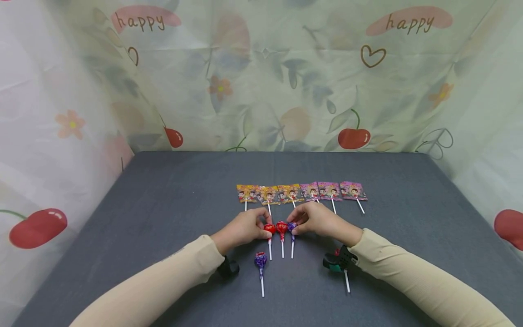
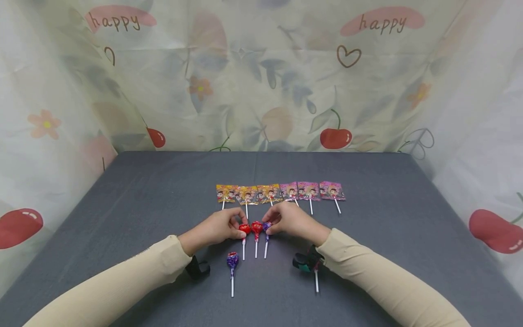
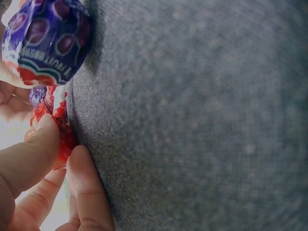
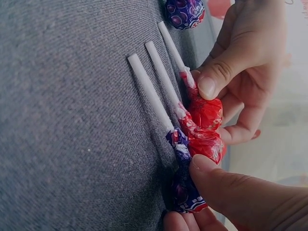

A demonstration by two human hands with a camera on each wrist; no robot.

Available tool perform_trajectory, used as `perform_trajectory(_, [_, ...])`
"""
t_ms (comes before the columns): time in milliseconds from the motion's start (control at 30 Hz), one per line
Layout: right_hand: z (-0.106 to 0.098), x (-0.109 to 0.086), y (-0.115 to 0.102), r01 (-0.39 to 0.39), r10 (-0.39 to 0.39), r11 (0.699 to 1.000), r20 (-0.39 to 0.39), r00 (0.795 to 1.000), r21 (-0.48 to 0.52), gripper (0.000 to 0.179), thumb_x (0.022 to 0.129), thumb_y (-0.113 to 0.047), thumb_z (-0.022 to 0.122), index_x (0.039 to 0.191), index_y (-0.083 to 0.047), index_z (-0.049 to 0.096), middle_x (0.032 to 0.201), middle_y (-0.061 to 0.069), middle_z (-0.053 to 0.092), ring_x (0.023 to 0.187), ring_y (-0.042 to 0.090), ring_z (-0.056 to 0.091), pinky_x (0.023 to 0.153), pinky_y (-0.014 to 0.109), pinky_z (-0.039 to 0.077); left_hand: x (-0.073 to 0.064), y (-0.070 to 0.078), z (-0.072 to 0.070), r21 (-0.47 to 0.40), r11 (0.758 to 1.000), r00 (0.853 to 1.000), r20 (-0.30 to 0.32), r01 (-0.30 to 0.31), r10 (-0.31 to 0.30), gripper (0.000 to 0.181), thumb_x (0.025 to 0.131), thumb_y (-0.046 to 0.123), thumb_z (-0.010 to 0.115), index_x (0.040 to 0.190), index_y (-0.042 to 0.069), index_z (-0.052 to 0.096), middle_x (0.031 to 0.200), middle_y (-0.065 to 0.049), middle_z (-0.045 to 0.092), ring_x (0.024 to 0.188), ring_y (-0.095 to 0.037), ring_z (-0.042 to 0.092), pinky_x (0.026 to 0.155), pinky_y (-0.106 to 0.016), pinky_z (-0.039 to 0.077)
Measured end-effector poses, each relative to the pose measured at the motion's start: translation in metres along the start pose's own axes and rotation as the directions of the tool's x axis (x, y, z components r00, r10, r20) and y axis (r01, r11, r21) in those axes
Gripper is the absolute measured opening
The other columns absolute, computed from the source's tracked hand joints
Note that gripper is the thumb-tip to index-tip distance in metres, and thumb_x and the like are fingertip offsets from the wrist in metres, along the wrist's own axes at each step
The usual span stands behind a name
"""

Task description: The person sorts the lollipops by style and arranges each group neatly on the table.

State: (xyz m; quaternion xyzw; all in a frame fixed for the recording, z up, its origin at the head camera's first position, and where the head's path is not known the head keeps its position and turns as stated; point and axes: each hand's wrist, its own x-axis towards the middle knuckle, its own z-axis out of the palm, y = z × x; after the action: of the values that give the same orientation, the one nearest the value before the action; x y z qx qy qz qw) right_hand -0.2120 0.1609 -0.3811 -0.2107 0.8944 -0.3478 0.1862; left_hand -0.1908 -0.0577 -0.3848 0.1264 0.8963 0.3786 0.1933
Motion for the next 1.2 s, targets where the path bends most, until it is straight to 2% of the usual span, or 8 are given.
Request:
perform_trajectory(367, [-0.001,0.000,-0.001,-0.005,0.005,1.000,0.011,1.000,0.001,0.025,0.080,-0.006,0.078,0.103,-0.003,0.072,0.098,0.007,0.072,0.087,0.014,0.068,0.078,0.031,0.054,0.000,0.000,0.000,-0.004,1.000,1.000,0.002,0.004,-0.004,0.020,0.083,0.013,0.076,0.091,0.013,0.059,0.068,0.000,0.054,0.058,-0.012,0.046,0.054,-0.025,0.036])
perform_trajectory(667, [-0.007,-0.008,-0.012,-0.016,0.017,0.998,-0.031,0.999,0.053,0.032,0.082,-0.012,0.077,0.111,-0.003,0.069,0.112,0.012,0.070,0.107,0.026,0.065,0.089,0.040,0.052,0.001,-0.001,0.000,-0.004,1.000,1.000,0.000,0.007,-0.007,0.019,0.083,0.013,0.076,0.091,0.014,0.059,0.066,0.000,0.053,0.057,-0.012,0.046,0.054,-0.025,0.036])
perform_trajectory(933, [0.000,-0.022,-0.031,0.117,-0.095,0.980,-0.141,0.986,0.163,0.032,0.083,-0.012,0.077,0.112,-0.002,0.068,0.114,0.015,0.067,0.105,0.029,0.065,0.088,0.040,0.052,0.000,-0.001,-0.001,0.003,1.000,1.000,0.000,0.017,-0.017,0.019,0.083,0.014,0.076,0.092,0.014,0.059,0.066,0.000,0.053,0.057,-0.013,0.046,0.054,-0.026,0.036])
perform_trajectory(1067, [0.010,-0.028,-0.040,0.161,-0.133,0.965,-0.140,0.981,0.209,0.030,0.083,-0.010,0.076,0.111,-0.002,0.068,0.108,0.015,0.068,0.099,0.026,0.066,0.084,0.034,0.054,0.000,0.000,-0.001,0.004,1.000,1.000,0.000,0.011,-0.011,0.020,0.083,0.013,0.077,0.093,0.013,0.059,0.067,-0.001,0.054,0.057,-0.013,0.046,0.053,-0.025,0.036])
perform_trajectory(1200, [0.023,-0.031,-0.045,0.191,-0.170,0.947,-0.105,0.980,0.256,0.028,0.082,-0.008,0.076,0.108,-0.002,0.068,0.102,0.015,0.070,0.091,0.018,0.067,0.077,0.026,0.054,0.001,-0.001,-0.001,0.020,1.000,1.000,-0.007,-0.010,0.010,0.021,0.082,0.012,0.077,0.094,0.013,0.059,0.068,-0.001,0.056,0.058,-0.012,0.047,0.053,-0.024,0.036])
